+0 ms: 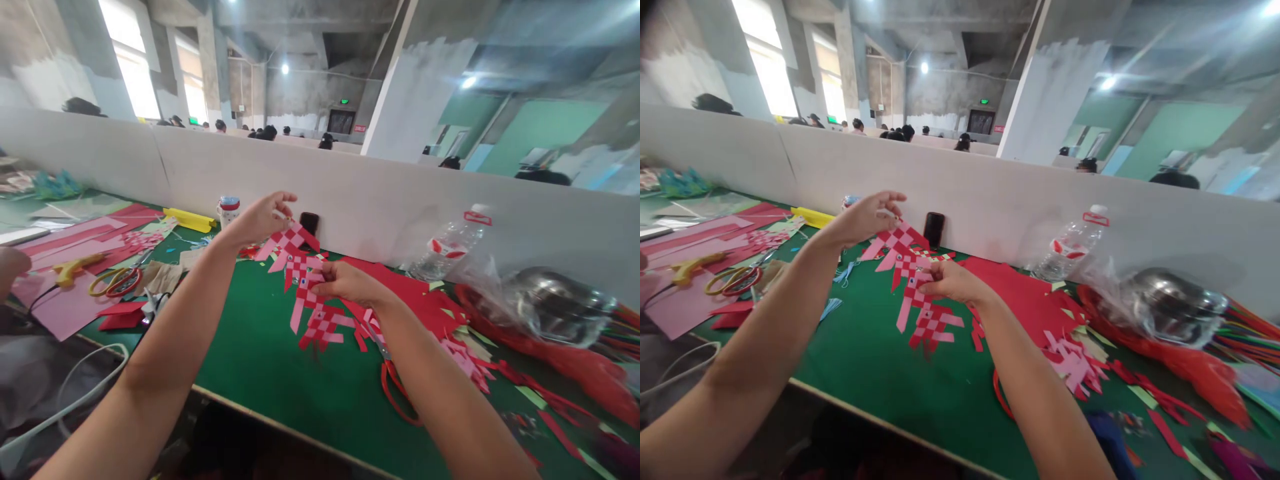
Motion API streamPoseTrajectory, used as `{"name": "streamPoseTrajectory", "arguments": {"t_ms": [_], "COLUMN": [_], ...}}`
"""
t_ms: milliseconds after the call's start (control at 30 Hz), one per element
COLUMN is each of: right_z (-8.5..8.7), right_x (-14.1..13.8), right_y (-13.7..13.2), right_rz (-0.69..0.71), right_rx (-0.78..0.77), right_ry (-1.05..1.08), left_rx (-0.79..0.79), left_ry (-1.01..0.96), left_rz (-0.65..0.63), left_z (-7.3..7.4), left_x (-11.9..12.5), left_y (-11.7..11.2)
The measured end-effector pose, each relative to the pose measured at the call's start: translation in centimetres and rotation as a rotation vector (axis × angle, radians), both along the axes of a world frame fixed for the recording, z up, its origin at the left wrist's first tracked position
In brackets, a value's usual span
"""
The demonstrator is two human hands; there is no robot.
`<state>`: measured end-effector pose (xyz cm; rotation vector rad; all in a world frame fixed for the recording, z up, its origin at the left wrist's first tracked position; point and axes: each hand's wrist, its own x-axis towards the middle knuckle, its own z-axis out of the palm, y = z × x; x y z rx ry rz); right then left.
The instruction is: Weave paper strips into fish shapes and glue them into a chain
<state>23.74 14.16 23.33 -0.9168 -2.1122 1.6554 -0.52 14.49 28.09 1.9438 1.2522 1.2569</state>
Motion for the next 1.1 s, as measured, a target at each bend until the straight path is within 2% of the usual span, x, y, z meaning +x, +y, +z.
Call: {"name": "streamPoseTrajectory", "arguments": {"t_ms": [67, 167, 233, 300, 367, 433, 533, 633, 733, 800, 900, 1000, 1100], "right_z": [-2.4, -6.2, -8.4, -10.1, -11.0, -11.3, -11.0, -10.4, -10.2, -10.4, -11.6, -13.9, -16.2], "right_x": [-1.0, -2.5, -3.1, -3.3, -3.0, -2.2, -0.6, 1.5, 3.8, 5.2, 6.5, 5.9, 4.1], "right_y": [0.7, 1.9, 2.8, 3.6, 3.9, 3.6, 1.8, -0.9, -3.1, -4.3, -6.1, -8.1, -10.0], "right_rz": [0.021, 0.03, -0.017, -0.092, -0.156, -0.186, -0.189, -0.181, -0.222, -0.275, -0.351, -0.362, -0.332], "right_rx": [-0.039, -0.053, -0.023, 0.032, 0.093, 0.148, 0.227, 0.285, 0.317, 0.337, 0.393, 0.56, 0.766], "right_ry": [-0.049, -0.124, -0.168, -0.206, -0.243, -0.29, -0.366, -0.454, -0.546, -0.587, -0.605, -0.536, -0.465], "left_rx": [-0.145, -0.238, -0.298, -0.352, -0.397, -0.43, -0.456, -0.419, -0.33, -0.277, -0.204, -0.173, -0.174], "left_ry": [0.002, 0.011, 0.028, 0.048, 0.077, 0.116, 0.182, 0.249, 0.321, 0.371, 0.45, 0.525, 0.577], "left_rz": [0.039, 0.079, 0.121, 0.169, 0.2, 0.224, 0.268, 0.341, 0.408, 0.412, 0.327, 0.219, 0.162], "left_z": [-3.6, -9.1, -12.2, -14.6, -16.3, -17.2, -18.0, -18.2, -18.0, -17.9, -18.6, -20.3, -21.9], "left_x": [-0.7, -1.9, -2.7, -3.5, -4.2, -4.6, -5.0, -5.0, -4.1, -2.9, -0.6, 1.4, 2.4], "left_y": [0.7, 1.7, 2.3, 2.9, 3.5, 4.0, 4.6, 4.6, 3.2, 1.1, -3.5, -8.5, -12.2]}}
